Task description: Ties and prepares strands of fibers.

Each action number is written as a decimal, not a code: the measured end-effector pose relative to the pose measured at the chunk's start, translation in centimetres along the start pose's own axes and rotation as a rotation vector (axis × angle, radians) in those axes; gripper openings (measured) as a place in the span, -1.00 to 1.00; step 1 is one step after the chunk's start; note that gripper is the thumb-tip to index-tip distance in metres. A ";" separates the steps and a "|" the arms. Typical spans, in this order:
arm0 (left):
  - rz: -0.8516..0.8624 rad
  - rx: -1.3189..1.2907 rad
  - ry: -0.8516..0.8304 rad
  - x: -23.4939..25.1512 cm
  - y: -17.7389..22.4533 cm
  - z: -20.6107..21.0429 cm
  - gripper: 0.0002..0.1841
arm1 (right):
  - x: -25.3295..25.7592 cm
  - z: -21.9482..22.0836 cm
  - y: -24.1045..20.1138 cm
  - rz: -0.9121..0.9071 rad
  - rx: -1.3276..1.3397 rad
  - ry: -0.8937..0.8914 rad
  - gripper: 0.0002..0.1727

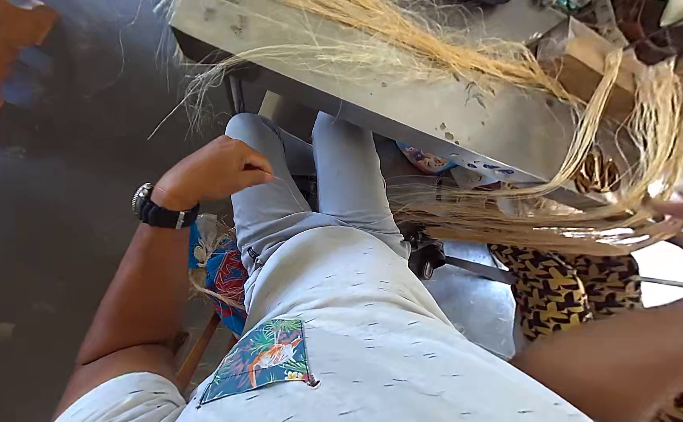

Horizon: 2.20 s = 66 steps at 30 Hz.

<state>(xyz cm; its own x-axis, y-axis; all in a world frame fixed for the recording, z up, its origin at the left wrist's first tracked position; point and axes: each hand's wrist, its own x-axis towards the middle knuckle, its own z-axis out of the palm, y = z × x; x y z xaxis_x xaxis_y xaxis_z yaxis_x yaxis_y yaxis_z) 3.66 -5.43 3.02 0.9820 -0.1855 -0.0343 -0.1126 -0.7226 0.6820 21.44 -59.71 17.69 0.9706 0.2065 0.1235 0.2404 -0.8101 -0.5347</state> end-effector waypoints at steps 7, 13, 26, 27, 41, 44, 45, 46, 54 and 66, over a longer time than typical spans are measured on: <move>0.145 -0.019 0.066 1.5 5.1 -0.5 -0.79 | -0.5 21.1 -15.5 -0.753 0.511 -0.740 -0.30; 0.131 -0.042 0.187 -0.5 5.5 -1.8 -0.82 | -2.0 26.9 -17.0 -0.383 1.006 -1.031 -0.65; -0.342 0.185 0.445 -6.8 -1.8 -5.2 -0.62 | -0.9 25.4 -12.7 0.054 0.916 -0.839 -0.88; -0.384 0.192 0.471 -8.1 -2.1 -5.5 -0.62 | -0.8 25.1 -12.5 0.070 0.910 -0.822 -0.87; 0.177 -0.008 0.258 3.1 7.7 4.4 -0.70 | -1.6 24.0 -12.8 -0.135 0.860 -0.807 -0.90; 0.201 -0.065 0.235 3.4 7.5 5.1 -0.84 | -1.3 23.0 -12.6 -0.135 0.862 -0.769 -0.90; 0.195 -0.098 0.240 3.1 7.3 4.9 -0.84 | -1.1 22.6 -12.5 -0.124 0.854 -0.758 -0.89; 0.180 -0.124 0.247 2.7 7.1 4.5 -0.82 | -1.0 22.2 -12.2 -0.114 0.850 -0.756 -0.89; 0.088 -0.309 0.285 1.1 5.4 3.0 -0.82 | -0.5 20.2 -10.1 -0.096 0.881 -0.861 -0.86; 0.080 -0.159 0.433 1.3 6.7 1.8 -0.85 | 1.2 19.9 -11.4 -0.410 0.515 -0.738 -0.86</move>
<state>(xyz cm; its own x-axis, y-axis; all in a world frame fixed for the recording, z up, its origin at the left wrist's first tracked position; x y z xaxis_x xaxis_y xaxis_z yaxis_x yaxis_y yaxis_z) 3.87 -11.73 6.22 0.9478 0.0828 0.3078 -0.1991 -0.6004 0.7745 19.67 -39.27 7.32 0.5212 0.8498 -0.0784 0.3525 -0.2980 -0.8871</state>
